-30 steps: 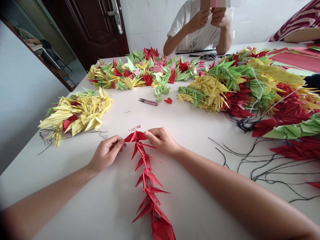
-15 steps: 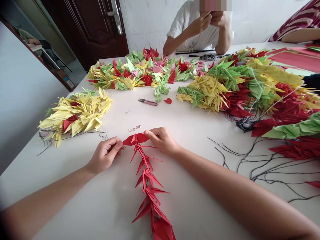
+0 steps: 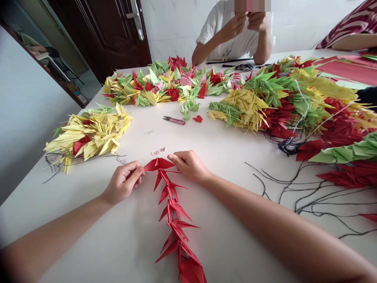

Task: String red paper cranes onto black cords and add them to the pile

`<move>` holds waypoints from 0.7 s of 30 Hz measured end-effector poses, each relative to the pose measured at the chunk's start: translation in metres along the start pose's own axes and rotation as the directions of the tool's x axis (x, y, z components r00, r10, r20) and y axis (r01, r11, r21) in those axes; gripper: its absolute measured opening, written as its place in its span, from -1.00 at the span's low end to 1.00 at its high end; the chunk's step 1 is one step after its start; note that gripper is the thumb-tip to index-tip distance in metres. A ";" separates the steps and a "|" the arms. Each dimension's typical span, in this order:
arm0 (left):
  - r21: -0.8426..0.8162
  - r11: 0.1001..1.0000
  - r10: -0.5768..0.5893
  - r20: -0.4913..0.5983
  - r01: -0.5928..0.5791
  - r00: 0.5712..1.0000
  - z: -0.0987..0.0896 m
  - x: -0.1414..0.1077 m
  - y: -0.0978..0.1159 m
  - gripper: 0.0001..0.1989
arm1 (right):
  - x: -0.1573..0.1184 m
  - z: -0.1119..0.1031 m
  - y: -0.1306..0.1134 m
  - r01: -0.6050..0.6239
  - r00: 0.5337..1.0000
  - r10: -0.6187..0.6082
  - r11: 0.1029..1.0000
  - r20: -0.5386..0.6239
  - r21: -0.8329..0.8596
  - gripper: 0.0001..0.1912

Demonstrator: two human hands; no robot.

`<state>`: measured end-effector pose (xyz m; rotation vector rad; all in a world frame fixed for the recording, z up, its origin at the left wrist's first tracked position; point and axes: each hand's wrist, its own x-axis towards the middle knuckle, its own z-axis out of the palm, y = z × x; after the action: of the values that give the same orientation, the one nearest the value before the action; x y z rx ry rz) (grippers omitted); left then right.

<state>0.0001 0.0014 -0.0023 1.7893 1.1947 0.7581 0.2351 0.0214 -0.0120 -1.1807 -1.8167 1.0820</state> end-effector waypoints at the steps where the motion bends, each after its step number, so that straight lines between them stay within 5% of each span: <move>1: -0.001 1.000 0.002 -0.001 -0.002 1.000 0.000 0.000 0.000 -0.65 | 0.000 0.000 0.000 -0.007 1.000 0.007 1.000 -0.008 -0.009 -0.34; 6: 0.001 1.000 0.000 -0.001 0.000 1.000 0.001 0.001 0.001 -0.65 | 0.001 0.001 -0.001 -0.098 0.981 0.086 0.993 -0.175 -0.062 -0.33; 10: 0.008 1.000 -0.002 -0.004 0.002 1.000 0.001 -0.001 0.002 -0.65 | 0.001 0.002 -0.004 -0.083 0.956 0.019 0.974 -0.292 -0.209 -0.45; 17: 0.012 1.000 -0.008 -0.016 0.008 1.000 0.001 0.000 0.000 -0.65 | -0.002 0.002 -0.004 0.024 0.996 -0.046 0.966 -0.082 -0.258 -0.52; 21: 0.012 1.000 -0.010 -0.027 0.011 1.000 0.001 0.001 0.001 -0.65 | -0.002 0.003 -0.004 0.063 0.994 -0.083 0.965 -0.069 -0.253 -0.52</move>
<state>0.0017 0.0015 -0.0020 1.7864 1.2279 0.7727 0.2317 0.0179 -0.0100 -1.2709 -1.9601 0.7688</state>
